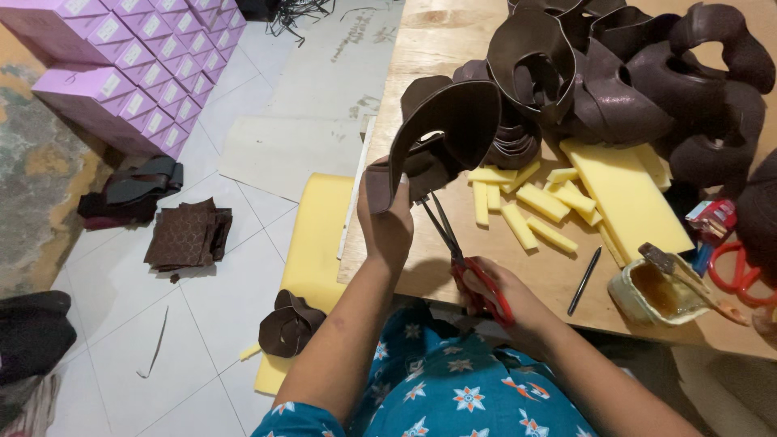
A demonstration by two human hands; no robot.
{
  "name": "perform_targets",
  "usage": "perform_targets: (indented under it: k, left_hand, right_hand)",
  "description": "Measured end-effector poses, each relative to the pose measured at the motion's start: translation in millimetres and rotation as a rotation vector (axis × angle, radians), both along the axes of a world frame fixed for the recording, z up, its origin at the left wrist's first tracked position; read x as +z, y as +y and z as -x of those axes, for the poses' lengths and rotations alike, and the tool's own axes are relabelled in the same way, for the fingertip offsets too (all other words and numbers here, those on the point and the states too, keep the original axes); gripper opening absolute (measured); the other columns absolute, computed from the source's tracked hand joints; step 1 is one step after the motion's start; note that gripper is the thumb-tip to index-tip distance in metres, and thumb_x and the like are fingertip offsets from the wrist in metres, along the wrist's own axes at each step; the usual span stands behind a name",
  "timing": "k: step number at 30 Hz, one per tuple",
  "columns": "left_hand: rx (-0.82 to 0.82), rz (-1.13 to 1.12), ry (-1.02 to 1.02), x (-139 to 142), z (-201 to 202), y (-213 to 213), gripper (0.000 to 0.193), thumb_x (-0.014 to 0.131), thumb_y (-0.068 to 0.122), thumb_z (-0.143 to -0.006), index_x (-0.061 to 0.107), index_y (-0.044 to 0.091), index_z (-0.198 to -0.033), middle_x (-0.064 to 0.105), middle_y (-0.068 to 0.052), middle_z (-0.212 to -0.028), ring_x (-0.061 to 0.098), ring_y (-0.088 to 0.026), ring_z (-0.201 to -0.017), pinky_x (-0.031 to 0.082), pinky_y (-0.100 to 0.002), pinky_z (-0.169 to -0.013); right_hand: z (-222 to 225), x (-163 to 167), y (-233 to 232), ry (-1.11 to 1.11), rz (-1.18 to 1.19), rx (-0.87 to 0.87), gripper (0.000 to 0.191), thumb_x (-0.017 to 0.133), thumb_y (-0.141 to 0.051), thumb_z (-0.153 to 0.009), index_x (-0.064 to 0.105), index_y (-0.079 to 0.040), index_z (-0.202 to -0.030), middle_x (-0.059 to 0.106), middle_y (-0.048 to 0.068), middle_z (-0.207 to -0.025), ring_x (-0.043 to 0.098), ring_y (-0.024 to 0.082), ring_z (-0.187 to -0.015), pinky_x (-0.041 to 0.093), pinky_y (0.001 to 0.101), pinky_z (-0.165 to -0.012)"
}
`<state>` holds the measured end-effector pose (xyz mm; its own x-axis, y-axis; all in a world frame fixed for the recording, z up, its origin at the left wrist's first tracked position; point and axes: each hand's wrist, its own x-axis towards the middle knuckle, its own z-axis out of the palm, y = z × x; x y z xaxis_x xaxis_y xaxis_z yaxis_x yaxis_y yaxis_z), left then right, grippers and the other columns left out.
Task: The person inserts yellow foam pieces into brown shoe uppers, presses them into place, and trims excess foam with scissors. They repeat this process for multiple shoes, stacking completed units on the table.
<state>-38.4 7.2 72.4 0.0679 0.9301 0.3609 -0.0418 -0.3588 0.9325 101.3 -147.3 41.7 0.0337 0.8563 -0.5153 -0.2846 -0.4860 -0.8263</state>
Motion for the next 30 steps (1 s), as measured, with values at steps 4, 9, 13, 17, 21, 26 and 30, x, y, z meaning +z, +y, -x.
perform_targets:
  k: [4,9,13,17,21,26,30]
  left_hand:
    - [0.051,-0.101,0.059,-4,-1,0,0.022,0.063,0.003,-0.100,0.060,-0.001,-0.121,0.065,-0.008,-0.103,0.063,-0.014,-0.094,0.053,-0.029,-0.084]
    - [0.005,0.002,-0.002,-7,-2,-2,0.021,0.062,0.004,-0.101,0.060,-0.001,-0.121,0.064,-0.007,-0.101,0.061,-0.013,-0.085,0.054,-0.028,-0.075]
    - [-0.026,0.109,-0.089,-7,-3,-2,0.024,0.062,0.005,-0.099,0.059,-0.002,-0.122,0.063,-0.007,-0.098,0.061,-0.012,-0.077,0.053,-0.027,-0.066]
    - [-0.034,0.190,-0.144,-7,-4,-1,0.022,0.060,0.005,-0.099,0.059,-0.003,-0.119,0.065,-0.008,-0.097,0.063,-0.013,-0.077,0.055,-0.028,-0.065]
    - [-0.006,0.154,-0.062,-9,-6,-1,0.025,0.060,0.005,-0.098,0.059,-0.003,-0.122,0.067,-0.009,-0.102,0.067,-0.014,-0.085,0.057,-0.028,-0.071]
    - [0.016,-0.084,0.097,-14,0,-2,0.032,0.059,-0.002,-0.096,0.055,-0.004,-0.128,0.065,-0.012,-0.111,0.065,-0.018,-0.097,0.056,-0.030,-0.084]
    - [0.005,-0.278,0.103,-20,4,-2,0.038,0.058,-0.008,-0.093,0.053,-0.004,-0.131,0.065,-0.014,-0.119,0.067,-0.020,-0.109,0.057,-0.030,-0.094]
  right_hand:
    - [3,3,1,-0.025,-0.003,-0.038,0.036,0.066,-0.031,-0.093,0.066,-0.006,-0.120,0.060,0.003,-0.084,0.057,0.016,-0.073,0.049,0.0317,-0.066]
    - [7,3,2,-0.033,0.022,-0.034,0.034,0.066,-0.028,-0.092,0.065,-0.006,-0.118,0.057,0.002,-0.078,0.056,0.015,-0.068,0.055,0.0336,-0.060]
    - [5,-9,2,-0.102,0.021,-0.043,0.030,0.065,-0.024,-0.093,0.066,-0.006,-0.117,0.056,0.003,-0.072,0.055,0.015,-0.062,0.056,0.0332,-0.054]
    - [-2,-26,4,-0.337,0.000,0.022,0.027,0.061,-0.023,-0.096,0.069,-0.005,-0.114,0.062,0.005,-0.070,0.056,0.015,-0.059,0.048,0.0299,-0.054]
    - [-7,-33,6,-0.453,-0.112,0.040,0.028,0.065,-0.024,-0.093,0.069,-0.006,-0.114,0.067,0.001,-0.077,0.058,0.010,-0.063,0.050,0.0275,-0.057]
    - [-1,-21,1,-0.255,0.025,-0.003,0.028,0.068,-0.025,-0.094,0.069,-0.003,-0.111,0.059,0.004,-0.071,0.054,0.015,-0.060,0.048,0.0306,-0.053]
    - [4,-9,0,-0.155,0.025,-0.039,0.026,0.066,-0.024,-0.095,0.068,-0.003,-0.110,0.058,0.003,-0.071,0.053,0.014,-0.061,0.046,0.0301,-0.053]
